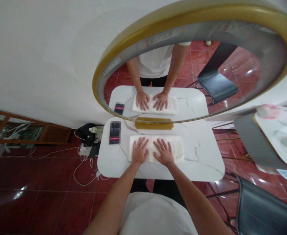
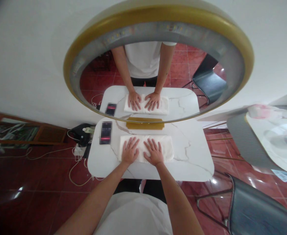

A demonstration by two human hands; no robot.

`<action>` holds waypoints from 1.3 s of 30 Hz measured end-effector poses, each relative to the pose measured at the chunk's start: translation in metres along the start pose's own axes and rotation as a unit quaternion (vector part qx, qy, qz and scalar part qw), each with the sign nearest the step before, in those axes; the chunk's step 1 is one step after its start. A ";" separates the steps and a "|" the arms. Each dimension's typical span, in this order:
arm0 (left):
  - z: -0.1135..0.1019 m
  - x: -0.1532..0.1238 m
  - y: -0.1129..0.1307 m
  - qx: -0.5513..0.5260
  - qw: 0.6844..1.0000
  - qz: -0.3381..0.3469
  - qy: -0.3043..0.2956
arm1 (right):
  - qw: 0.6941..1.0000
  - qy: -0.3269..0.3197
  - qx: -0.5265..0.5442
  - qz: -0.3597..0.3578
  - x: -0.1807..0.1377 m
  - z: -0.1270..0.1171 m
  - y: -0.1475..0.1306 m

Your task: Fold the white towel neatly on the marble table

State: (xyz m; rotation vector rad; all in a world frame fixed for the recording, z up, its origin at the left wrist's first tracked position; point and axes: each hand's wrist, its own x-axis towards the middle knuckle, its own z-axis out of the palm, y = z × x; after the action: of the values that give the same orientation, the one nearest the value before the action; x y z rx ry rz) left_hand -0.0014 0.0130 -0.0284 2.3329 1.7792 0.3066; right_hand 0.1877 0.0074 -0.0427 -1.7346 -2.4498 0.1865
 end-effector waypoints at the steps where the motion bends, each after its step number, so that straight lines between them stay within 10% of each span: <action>1: 0.000 0.003 0.000 0.000 1.000 -0.002 0.000 | 1.000 0.000 0.000 0.001 0.002 0.000 0.001; 39: 0.004 0.015 -0.031 0.018 0.997 -0.064 0.037 | 0.998 0.012 -0.005 0.057 0.012 -0.010 0.027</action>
State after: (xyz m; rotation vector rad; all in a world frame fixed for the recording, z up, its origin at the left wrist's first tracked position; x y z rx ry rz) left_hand -0.0254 0.0353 -0.0399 2.2469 1.9736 0.3478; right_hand 0.2105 0.0284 -0.0375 -1.8709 -2.3420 0.1644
